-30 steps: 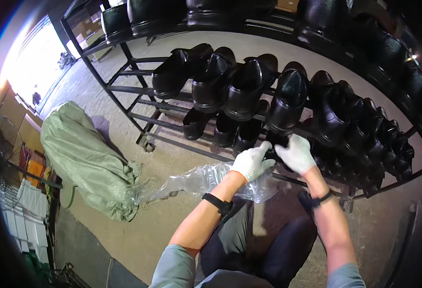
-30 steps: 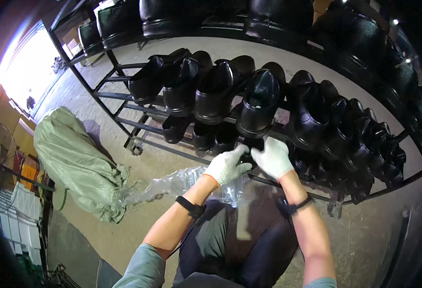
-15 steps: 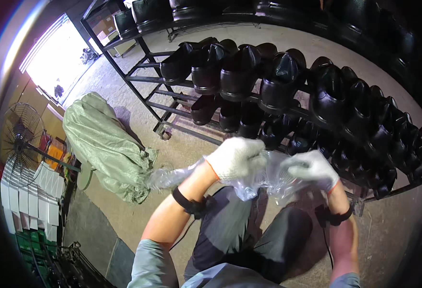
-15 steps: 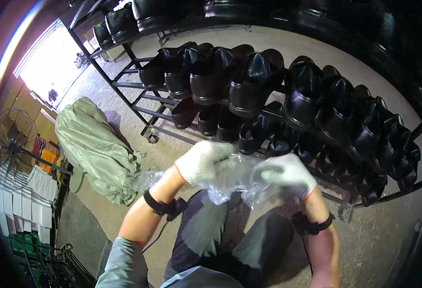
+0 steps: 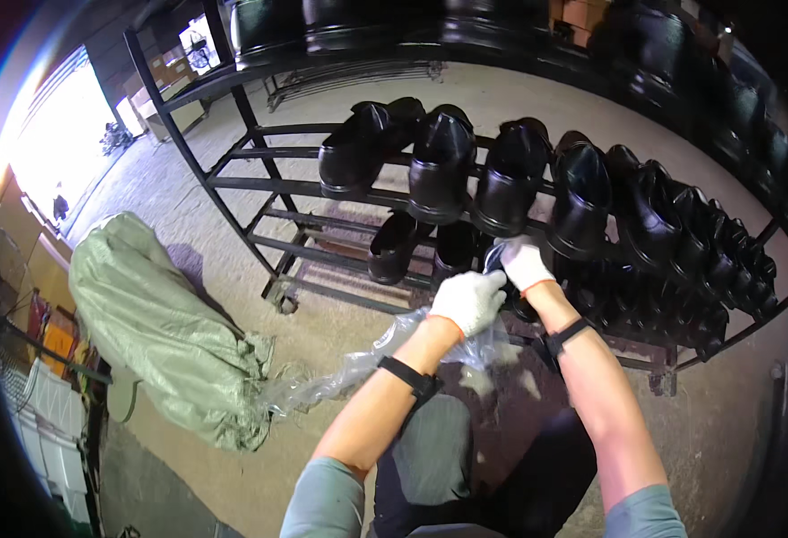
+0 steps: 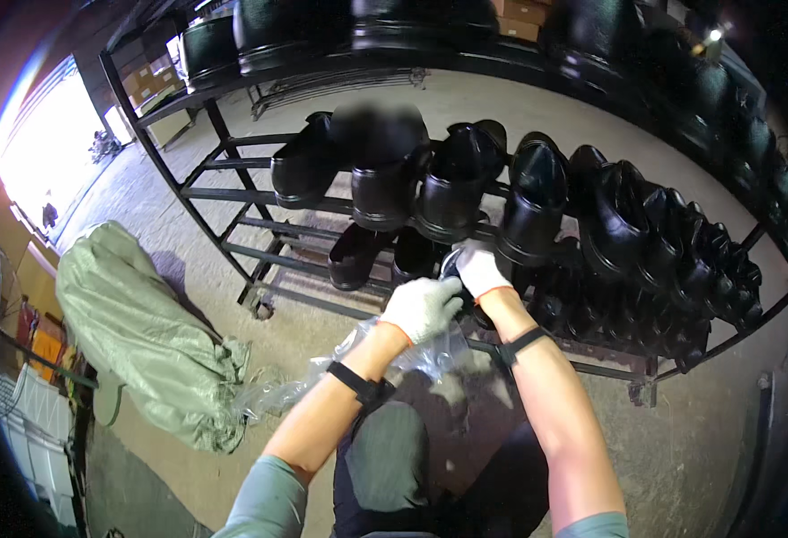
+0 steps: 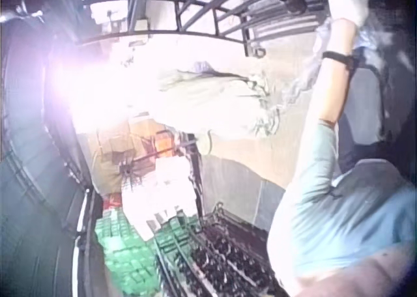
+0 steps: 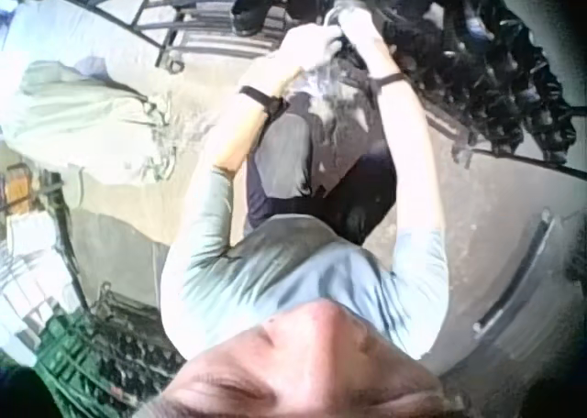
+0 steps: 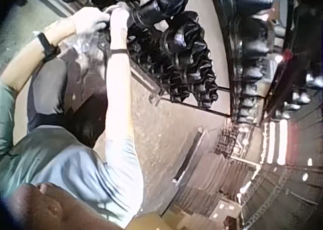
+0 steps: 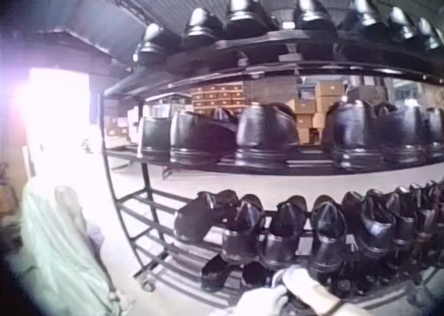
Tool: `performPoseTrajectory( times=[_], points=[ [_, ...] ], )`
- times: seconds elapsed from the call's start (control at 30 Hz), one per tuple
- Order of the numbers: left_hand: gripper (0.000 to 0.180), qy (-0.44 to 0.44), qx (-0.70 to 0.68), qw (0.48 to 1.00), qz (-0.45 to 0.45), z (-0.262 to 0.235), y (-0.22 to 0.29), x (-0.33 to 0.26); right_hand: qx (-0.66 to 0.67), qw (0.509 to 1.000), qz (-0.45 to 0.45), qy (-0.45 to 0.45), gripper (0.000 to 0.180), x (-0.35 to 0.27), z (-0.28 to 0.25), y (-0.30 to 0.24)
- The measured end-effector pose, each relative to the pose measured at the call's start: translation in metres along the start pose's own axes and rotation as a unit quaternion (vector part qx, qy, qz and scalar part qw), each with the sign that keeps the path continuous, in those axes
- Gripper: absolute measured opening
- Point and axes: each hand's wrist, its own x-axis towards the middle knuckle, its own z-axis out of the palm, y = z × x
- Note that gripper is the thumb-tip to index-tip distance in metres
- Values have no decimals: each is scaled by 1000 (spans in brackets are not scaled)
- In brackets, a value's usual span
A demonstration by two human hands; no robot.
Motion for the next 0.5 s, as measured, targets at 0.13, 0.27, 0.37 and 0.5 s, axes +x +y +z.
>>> performPoseTrajectory(
  times=[0.13, 0.27, 0.37, 0.5],
  points=[
    [21, -6, -31, 998, -49, -9, -27, -13, 40, 997, -3, 70, 36, 7, 20, -18],
    [22, -60, -68, 995, -46, -27, -39, -22, 68, 988, -59, -127, 43, -13, -40, -26],
    [22, -67, -116, 991, 3, -16, -16, 2, -98, 990, 53, 85, 48, 4, -21, 30],
    [32, -80, -116, 989, -41, -30, -52, -20, -14, 993, 77, -85, 59, -33, -59, -66]
  ],
)
